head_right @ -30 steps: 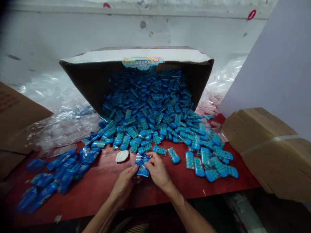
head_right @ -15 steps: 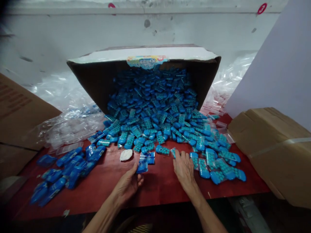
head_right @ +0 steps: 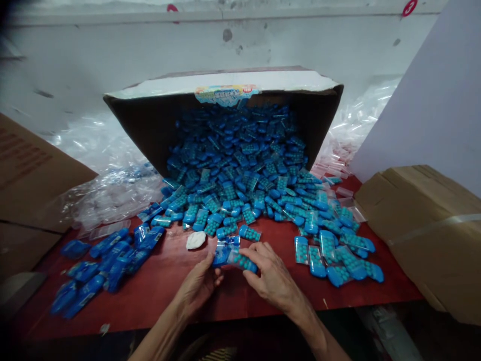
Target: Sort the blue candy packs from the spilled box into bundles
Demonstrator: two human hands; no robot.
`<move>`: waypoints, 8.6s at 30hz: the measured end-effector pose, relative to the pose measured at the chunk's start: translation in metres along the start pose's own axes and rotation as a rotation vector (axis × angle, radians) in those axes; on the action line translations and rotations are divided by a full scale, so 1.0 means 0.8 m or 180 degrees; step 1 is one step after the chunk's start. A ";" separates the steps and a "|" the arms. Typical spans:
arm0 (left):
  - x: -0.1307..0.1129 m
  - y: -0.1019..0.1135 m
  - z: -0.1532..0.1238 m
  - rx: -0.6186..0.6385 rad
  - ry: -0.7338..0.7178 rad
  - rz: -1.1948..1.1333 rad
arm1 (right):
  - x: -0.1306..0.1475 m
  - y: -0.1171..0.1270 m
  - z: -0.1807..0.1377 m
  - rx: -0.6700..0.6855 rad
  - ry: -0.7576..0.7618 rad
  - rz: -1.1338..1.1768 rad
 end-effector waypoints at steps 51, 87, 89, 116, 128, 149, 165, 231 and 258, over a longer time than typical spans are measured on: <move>0.002 0.007 -0.005 0.0147 -0.0085 0.0146 | 0.017 0.003 -0.009 0.0290 0.0621 -0.1260; -0.001 0.007 -0.011 0.0359 -0.0125 0.0143 | -0.008 -0.004 -0.011 -0.0047 0.0469 -0.0892; -0.001 0.006 -0.010 0.0279 -0.0175 0.0131 | -0.022 -0.010 -0.015 -0.0091 0.0373 -0.1108; -0.027 -0.027 0.013 0.0511 -0.0207 0.0195 | -0.014 -0.039 0.063 -0.0488 -0.0315 0.0442; -0.039 -0.021 0.013 0.0474 -0.0028 -0.0004 | -0.081 -0.036 0.002 0.0040 0.0460 -0.1991; -0.036 -0.014 0.023 0.0546 0.0144 0.0097 | -0.017 -0.011 0.051 0.0002 0.0699 0.0113; -0.035 -0.005 0.022 0.0663 -0.0128 0.0192 | -0.017 -0.010 0.046 -0.0085 0.0897 -0.0181; -0.018 -0.020 -0.038 0.1651 0.0163 -0.0415 | 0.001 -0.064 0.020 0.0748 -0.1242 0.3392; 0.010 -0.016 -0.041 0.1493 0.0148 -0.0696 | 0.008 -0.074 0.004 -0.0063 -0.0961 0.2171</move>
Point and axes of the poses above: each hand's wrist, its own z-axis towards the middle knuckle, its own y-axis out of the back of the hand, x = y × z, the point moved 1 cm from there along z, towards the middle knuckle, and after that the axes turned 9 degrees about -x, right-handed, at the moved point
